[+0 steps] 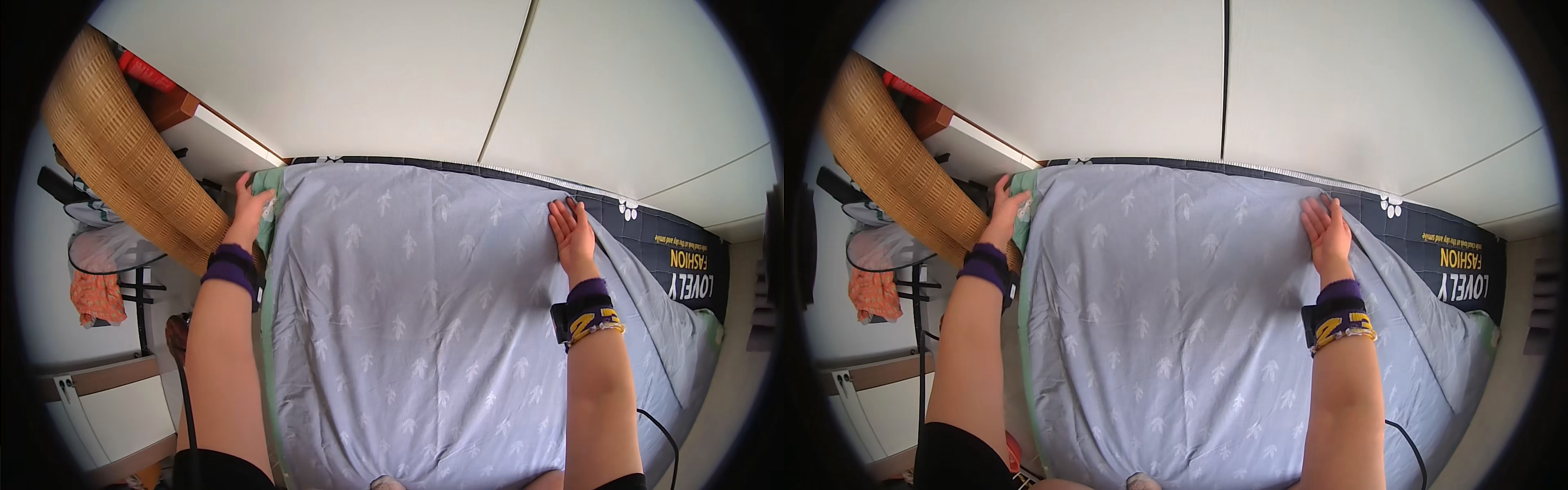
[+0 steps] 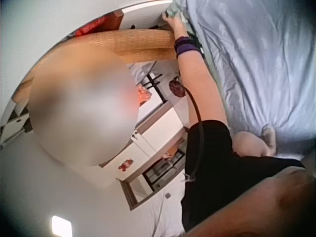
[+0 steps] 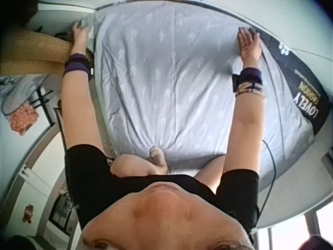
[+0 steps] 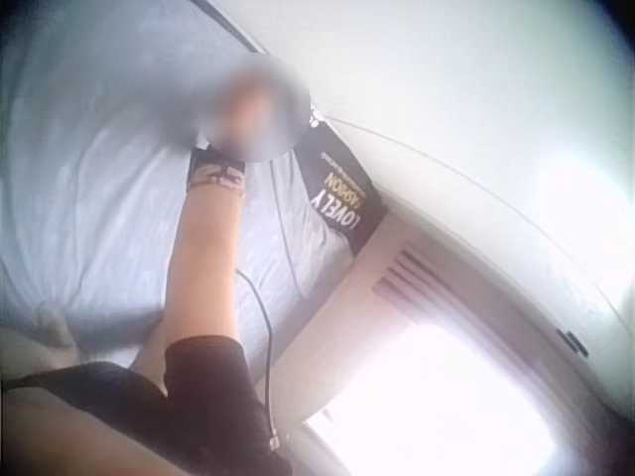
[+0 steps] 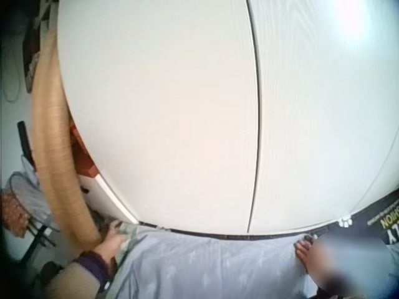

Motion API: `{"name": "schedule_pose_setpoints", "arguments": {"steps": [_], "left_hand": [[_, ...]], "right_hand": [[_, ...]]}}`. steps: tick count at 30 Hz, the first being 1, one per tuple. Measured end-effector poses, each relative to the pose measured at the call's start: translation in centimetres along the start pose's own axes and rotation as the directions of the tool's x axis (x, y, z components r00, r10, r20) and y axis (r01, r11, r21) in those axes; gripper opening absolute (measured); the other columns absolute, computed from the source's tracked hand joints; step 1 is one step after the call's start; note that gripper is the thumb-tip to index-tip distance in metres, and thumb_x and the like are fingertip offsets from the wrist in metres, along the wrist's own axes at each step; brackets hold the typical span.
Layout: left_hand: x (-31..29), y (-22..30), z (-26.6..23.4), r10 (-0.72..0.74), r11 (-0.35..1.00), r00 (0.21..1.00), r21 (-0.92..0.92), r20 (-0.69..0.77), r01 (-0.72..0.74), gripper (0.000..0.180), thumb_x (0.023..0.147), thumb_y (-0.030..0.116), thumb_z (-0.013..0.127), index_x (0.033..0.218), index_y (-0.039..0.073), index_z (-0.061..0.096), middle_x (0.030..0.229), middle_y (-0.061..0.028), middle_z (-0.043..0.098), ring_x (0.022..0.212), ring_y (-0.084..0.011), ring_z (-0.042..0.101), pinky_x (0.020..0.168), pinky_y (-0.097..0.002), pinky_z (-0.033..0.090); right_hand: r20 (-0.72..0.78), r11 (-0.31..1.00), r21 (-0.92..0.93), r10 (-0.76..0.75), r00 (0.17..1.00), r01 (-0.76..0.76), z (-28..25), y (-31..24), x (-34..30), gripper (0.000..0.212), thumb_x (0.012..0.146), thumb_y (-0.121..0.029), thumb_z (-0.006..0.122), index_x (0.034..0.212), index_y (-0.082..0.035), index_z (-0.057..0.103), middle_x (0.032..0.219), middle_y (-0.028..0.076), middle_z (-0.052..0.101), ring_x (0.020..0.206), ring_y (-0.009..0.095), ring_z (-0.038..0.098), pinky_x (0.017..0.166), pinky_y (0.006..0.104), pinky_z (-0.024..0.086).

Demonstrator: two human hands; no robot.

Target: The person makes a bed by unfolding a blue patterned sheet over a mattress, smoothing it out by hand, and tucking the edges under the mattress along multiple sides.

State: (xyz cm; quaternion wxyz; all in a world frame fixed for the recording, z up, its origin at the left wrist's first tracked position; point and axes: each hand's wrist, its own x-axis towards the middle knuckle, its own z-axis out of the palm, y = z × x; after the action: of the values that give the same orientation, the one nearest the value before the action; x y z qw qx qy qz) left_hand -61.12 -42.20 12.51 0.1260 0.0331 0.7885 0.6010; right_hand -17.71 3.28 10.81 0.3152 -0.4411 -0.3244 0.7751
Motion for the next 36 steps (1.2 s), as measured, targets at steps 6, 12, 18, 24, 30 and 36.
{"name": "schedule_pose_setpoints", "arguments": {"steps": [6,12,18,24,30,36], "left_hand": [[-10.0,2.3,4.0,0.655,0.258,0.641,0.678,0.401,-0.688,0.055,0.081,0.009,0.069,0.133,0.004,0.052,0.140,-0.0182,0.051,0.125,-0.0359,0.051,0.107,-0.0441,0.040],[-7.8,0.9,8.1,0.507,0.137,0.667,0.713,0.546,-0.688,0.054,0.095,0.040,0.056,0.145,0.022,0.047,0.155,-0.0111,0.035,0.145,-0.0371,0.029,0.116,-0.0578,0.023],[-10.2,3.2,13.7,0.647,0.185,0.695,0.820,0.313,-0.541,0.059,0.089,0.029,0.064,0.141,0.006,0.046,0.150,-0.0217,0.037,0.138,-0.0385,0.036,0.110,-0.0585,0.030],[-28.0,2.9,27.8,0.421,0.196,0.289,0.225,0.860,-0.955,0.061,0.087,0.038,0.063,0.140,0.011,0.052,0.151,-0.0110,0.042,0.143,-0.0344,0.033,0.116,-0.0580,0.023],[-29.1,3.9,38.6,0.444,0.189,0.534,0.507,0.719,-0.841,0.070,0.090,0.037,0.059,0.152,0.015,0.035,0.160,-0.0092,0.029,0.149,-0.0330,0.022,0.116,-0.0618,0.017],[-27.2,3.4,38.1,0.419,0.087,0.622,0.653,0.661,-0.753,0.069,0.093,0.041,0.057,0.154,0.021,0.032,0.163,-0.0102,0.022,0.151,-0.0334,0.016,0.119,-0.0595,0.012]], "right_hand": [[-0.033,1.000,-0.023,0.001,0.999,-0.002,0.0,-0.5,-0.4,0.050,0.104,-0.037,0.050,0.135,0.002,0.049,0.128,0.020,0.063,0.117,0.029,0.064,0.097,0.0353,0.055],[0.022,1.000,-0.010,0.011,1.000,-0.011,1.7,0.6,-0.8,0.051,0.104,-0.037,0.050,0.137,0.003,0.048,0.130,0.021,0.062,0.119,0.029,0.063,0.097,0.0346,0.054],[0.003,1.000,-0.024,-0.012,1.000,0.012,0.9,0.2,-0.7,0.055,0.105,-0.037,0.048,0.140,0.005,0.045,0.134,0.025,0.058,0.121,0.034,0.061,0.100,0.0379,0.052],[-0.012,1.000,0.020,0.021,1.000,-0.020,1.5,0.6,-0.4,0.049,0.104,-0.036,0.049,0.134,0.002,0.049,0.128,0.020,0.062,0.116,0.030,0.064,0.094,0.0354,0.055],[0.143,0.993,0.116,0.018,0.990,-0.035,-0.3,-0.1,0.4,0.048,0.101,-0.038,0.057,0.129,0.001,0.052,0.116,0.018,0.067,0.106,0.029,0.068,0.084,0.0361,0.058],[0.321,0.988,-0.136,0.108,0.941,-0.067,-6.9,-3.4,-10.8,0.038,0.102,-0.032,0.057,0.128,-0.004,0.057,0.113,0.010,0.066,0.107,0.018,0.063,0.090,0.0322,0.053]]}}
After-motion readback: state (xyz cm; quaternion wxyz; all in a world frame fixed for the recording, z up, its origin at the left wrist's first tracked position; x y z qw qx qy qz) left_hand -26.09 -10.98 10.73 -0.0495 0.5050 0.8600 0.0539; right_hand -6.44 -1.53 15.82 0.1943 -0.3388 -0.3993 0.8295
